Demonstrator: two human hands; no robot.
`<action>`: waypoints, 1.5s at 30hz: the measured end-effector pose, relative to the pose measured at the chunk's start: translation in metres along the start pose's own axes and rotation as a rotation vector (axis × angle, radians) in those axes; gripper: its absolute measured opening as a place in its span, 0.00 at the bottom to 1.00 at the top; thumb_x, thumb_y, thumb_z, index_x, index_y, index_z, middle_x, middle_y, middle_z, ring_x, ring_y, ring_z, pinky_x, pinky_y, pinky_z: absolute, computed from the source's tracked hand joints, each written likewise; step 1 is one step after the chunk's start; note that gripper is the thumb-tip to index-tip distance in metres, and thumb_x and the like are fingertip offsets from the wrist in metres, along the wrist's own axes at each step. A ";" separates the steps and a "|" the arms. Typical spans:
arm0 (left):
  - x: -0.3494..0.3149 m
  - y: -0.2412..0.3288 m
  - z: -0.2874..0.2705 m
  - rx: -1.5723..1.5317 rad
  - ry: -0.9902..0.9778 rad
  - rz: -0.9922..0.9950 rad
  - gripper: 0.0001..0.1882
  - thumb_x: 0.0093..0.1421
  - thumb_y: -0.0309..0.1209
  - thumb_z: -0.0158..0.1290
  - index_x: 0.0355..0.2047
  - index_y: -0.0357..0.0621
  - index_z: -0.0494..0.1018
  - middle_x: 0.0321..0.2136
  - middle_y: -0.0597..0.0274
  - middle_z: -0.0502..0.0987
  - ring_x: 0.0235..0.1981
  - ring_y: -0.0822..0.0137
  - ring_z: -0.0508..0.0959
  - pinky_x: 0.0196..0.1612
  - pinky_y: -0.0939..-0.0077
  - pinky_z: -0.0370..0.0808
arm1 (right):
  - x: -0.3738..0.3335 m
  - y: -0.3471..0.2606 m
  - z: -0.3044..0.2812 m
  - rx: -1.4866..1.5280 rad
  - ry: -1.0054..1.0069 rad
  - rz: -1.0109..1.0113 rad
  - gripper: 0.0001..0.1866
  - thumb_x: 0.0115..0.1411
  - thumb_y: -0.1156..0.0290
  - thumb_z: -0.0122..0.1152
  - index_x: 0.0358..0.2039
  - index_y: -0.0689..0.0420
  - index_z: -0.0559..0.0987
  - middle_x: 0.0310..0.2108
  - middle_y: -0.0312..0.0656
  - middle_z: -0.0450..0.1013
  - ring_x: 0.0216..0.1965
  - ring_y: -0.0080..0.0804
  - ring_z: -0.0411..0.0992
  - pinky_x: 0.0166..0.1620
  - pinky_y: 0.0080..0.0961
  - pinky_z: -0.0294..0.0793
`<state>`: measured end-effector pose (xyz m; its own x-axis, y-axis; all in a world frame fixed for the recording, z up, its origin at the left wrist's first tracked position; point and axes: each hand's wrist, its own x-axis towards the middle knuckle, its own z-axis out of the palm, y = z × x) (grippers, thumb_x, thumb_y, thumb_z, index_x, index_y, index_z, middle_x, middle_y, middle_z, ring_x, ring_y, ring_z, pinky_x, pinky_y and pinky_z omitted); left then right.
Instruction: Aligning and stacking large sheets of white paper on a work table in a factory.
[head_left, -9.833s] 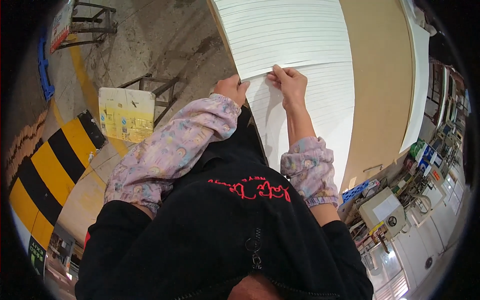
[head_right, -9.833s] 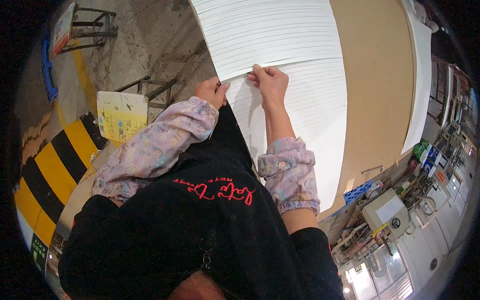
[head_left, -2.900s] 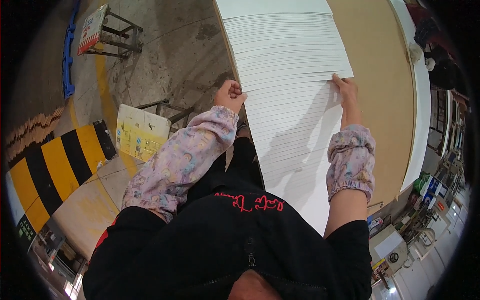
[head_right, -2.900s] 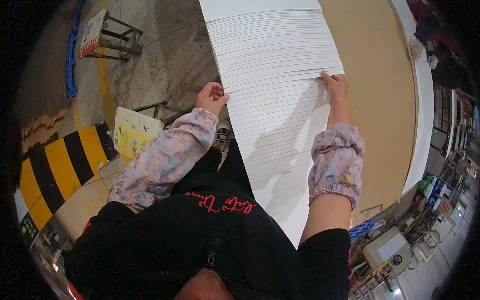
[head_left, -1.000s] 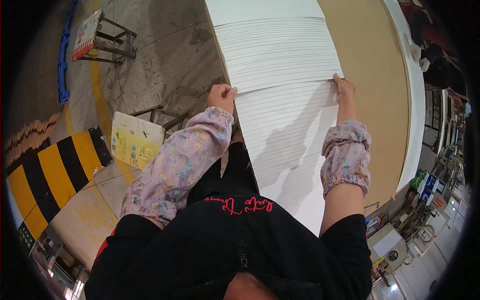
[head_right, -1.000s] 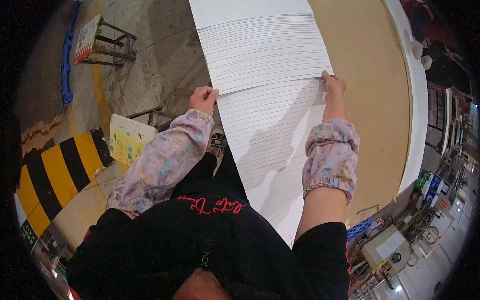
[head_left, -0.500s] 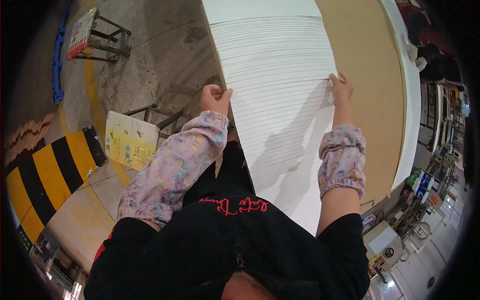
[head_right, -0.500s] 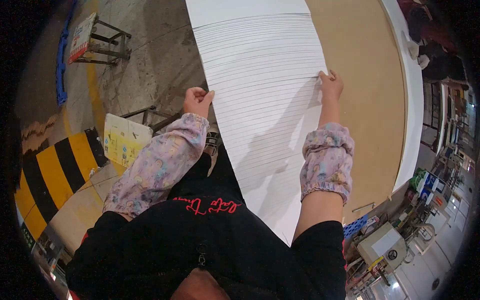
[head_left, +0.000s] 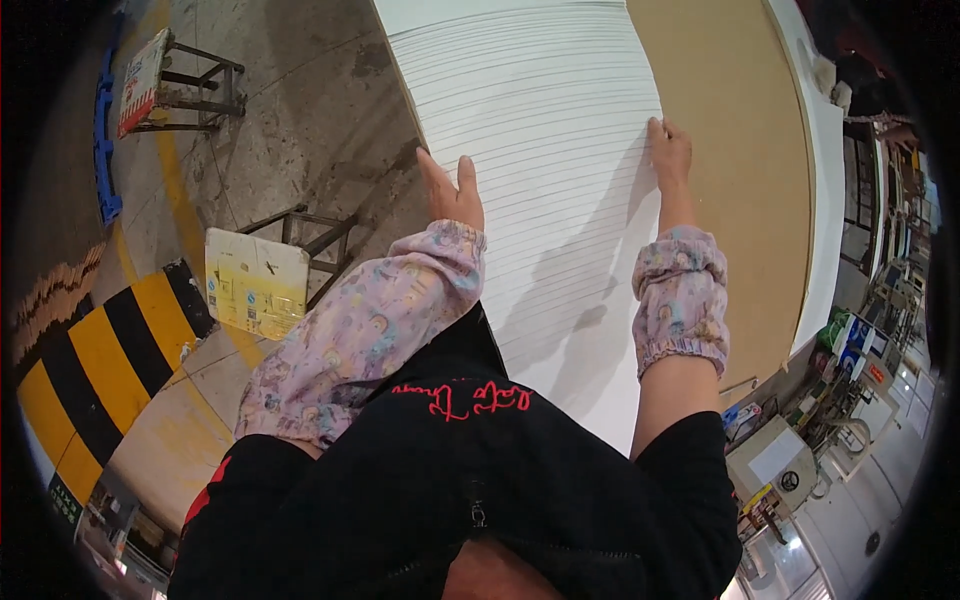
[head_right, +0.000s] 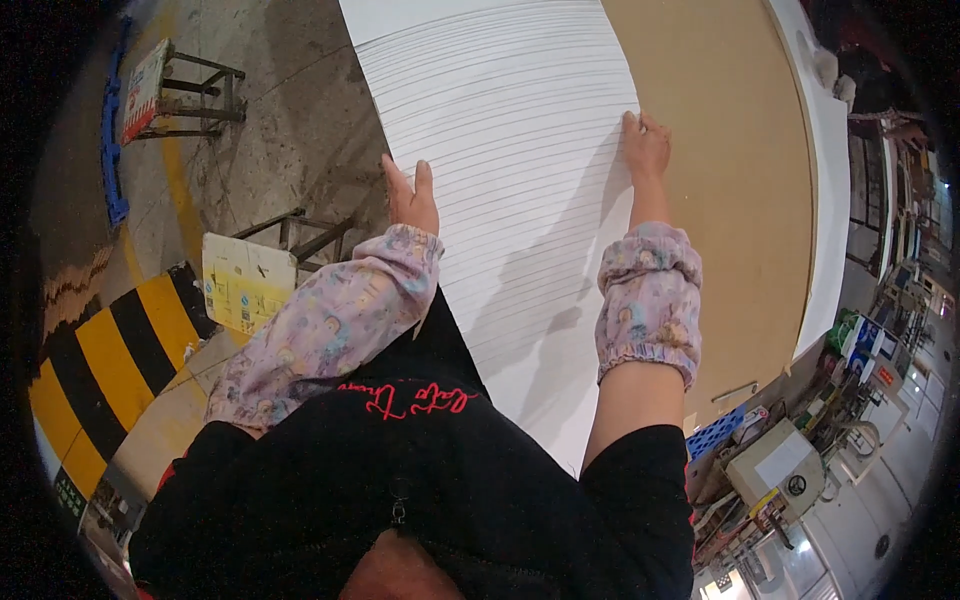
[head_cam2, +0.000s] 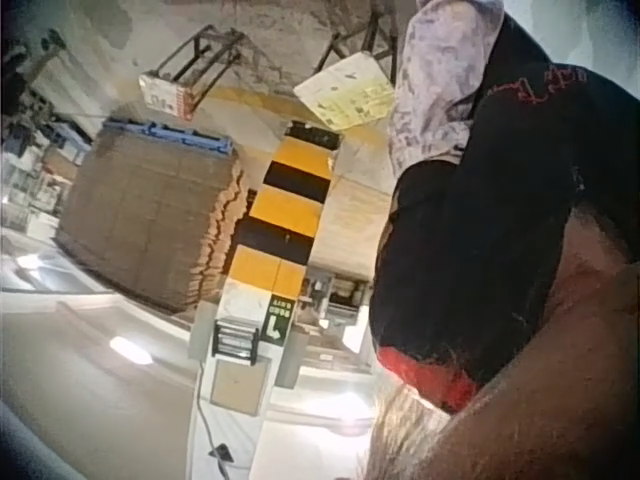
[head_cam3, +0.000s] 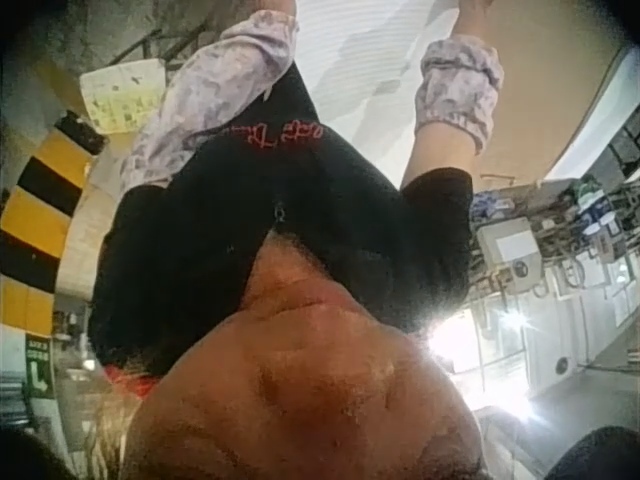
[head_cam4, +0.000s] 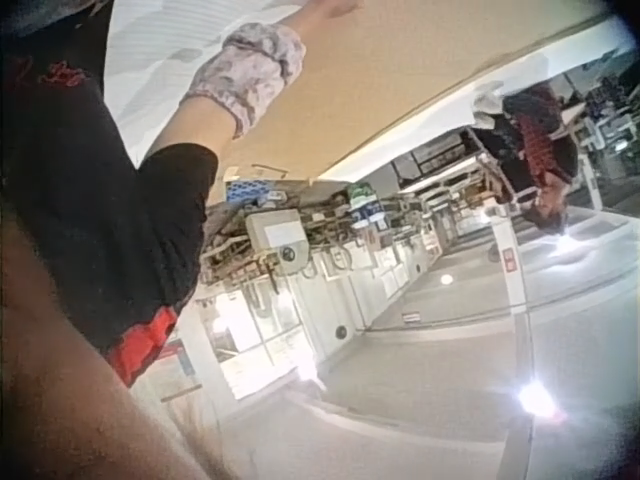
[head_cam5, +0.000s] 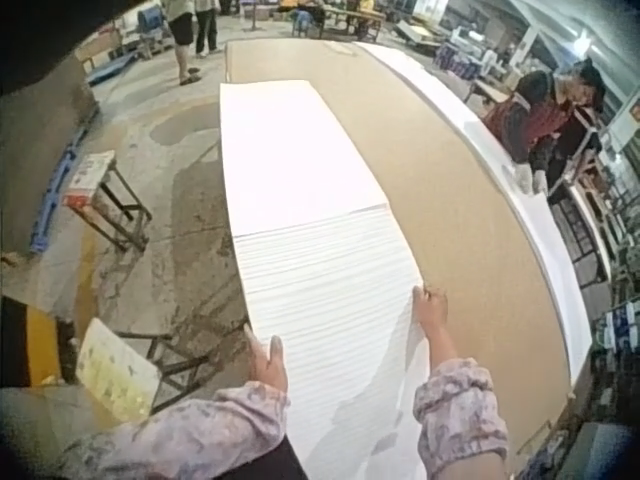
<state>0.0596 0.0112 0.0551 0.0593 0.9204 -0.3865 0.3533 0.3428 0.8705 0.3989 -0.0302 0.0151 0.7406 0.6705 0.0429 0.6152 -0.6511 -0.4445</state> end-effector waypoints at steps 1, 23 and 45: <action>0.000 -0.001 0.004 0.019 0.023 0.020 0.38 0.59 0.46 0.38 0.58 0.33 0.36 0.59 0.44 0.40 0.61 0.53 0.41 0.60 0.68 0.43 | 0.000 0.002 0.002 0.020 0.097 -0.078 0.22 0.50 0.54 0.55 0.39 0.58 0.75 0.29 0.48 0.71 0.36 0.43 0.68 0.42 0.33 0.66; 0.018 -0.057 -0.007 -0.277 -0.202 0.021 0.40 0.59 0.48 0.38 0.57 0.30 0.35 0.58 0.43 0.43 0.61 0.56 0.44 0.60 0.73 0.43 | -0.018 -0.026 -0.013 0.077 -0.185 0.022 0.27 0.50 0.50 0.53 0.47 0.55 0.70 0.42 0.53 0.67 0.44 0.46 0.65 0.46 0.33 0.64; -0.019 -0.085 -0.004 -0.297 -0.322 -0.421 0.49 0.54 0.56 0.40 0.57 0.28 0.31 0.57 0.37 0.45 0.59 0.53 0.49 0.59 0.73 0.46 | -0.102 0.022 -0.030 -0.022 -0.149 0.141 0.25 0.54 0.55 0.51 0.47 0.61 0.69 0.41 0.48 0.70 0.44 0.40 0.67 0.47 0.28 0.64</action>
<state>0.0248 -0.0349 -0.0099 0.2666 0.6075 -0.7483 0.1347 0.7453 0.6530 0.3448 -0.1232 0.0277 0.7727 0.6163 -0.1523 0.5151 -0.7489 -0.4169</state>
